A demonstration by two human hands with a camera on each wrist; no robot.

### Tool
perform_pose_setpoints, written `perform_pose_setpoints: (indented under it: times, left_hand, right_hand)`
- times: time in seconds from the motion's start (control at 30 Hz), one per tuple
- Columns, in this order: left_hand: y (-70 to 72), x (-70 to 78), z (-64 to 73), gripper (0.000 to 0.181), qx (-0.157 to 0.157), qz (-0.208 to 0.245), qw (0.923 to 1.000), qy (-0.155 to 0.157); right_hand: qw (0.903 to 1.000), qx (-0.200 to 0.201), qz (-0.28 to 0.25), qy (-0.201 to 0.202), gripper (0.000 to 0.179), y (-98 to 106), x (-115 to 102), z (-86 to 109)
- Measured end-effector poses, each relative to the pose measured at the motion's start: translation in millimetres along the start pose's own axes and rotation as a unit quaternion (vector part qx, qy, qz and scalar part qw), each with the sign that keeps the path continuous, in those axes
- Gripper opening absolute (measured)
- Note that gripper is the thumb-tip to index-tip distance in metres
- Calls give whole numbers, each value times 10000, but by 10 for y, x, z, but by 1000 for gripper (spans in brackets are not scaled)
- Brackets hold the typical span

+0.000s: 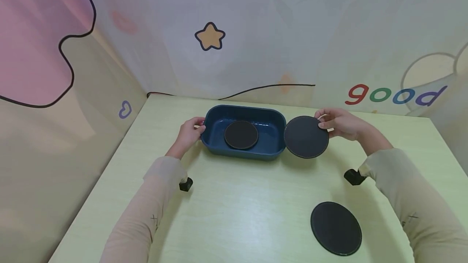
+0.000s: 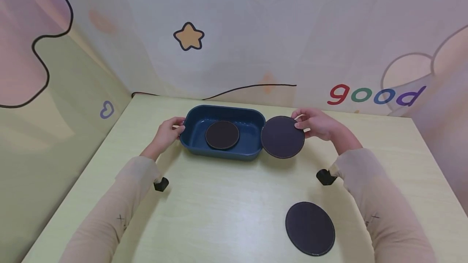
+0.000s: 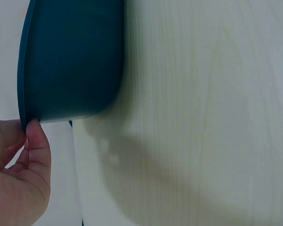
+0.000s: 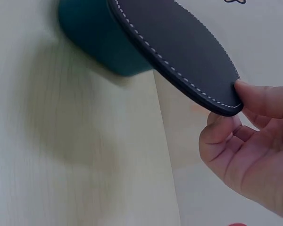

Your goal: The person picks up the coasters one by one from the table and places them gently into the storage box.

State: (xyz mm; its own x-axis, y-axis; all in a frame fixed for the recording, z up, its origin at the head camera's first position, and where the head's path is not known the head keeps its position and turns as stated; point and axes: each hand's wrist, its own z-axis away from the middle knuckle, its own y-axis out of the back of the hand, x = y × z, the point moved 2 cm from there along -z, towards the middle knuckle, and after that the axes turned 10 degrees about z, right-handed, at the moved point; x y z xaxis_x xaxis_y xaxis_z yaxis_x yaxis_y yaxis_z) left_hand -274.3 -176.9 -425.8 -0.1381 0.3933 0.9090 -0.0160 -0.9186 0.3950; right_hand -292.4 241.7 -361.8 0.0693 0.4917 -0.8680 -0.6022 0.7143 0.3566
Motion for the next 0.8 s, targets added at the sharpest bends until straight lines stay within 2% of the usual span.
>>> perform_pose_setpoints:
  times: [0.8]
  left_hand:
    - [20, 8, 12, 34, -1, 147, 9999, -91]
  right_hand:
    - [9941, 460, -984, 57, 15, -551, -342, -577]
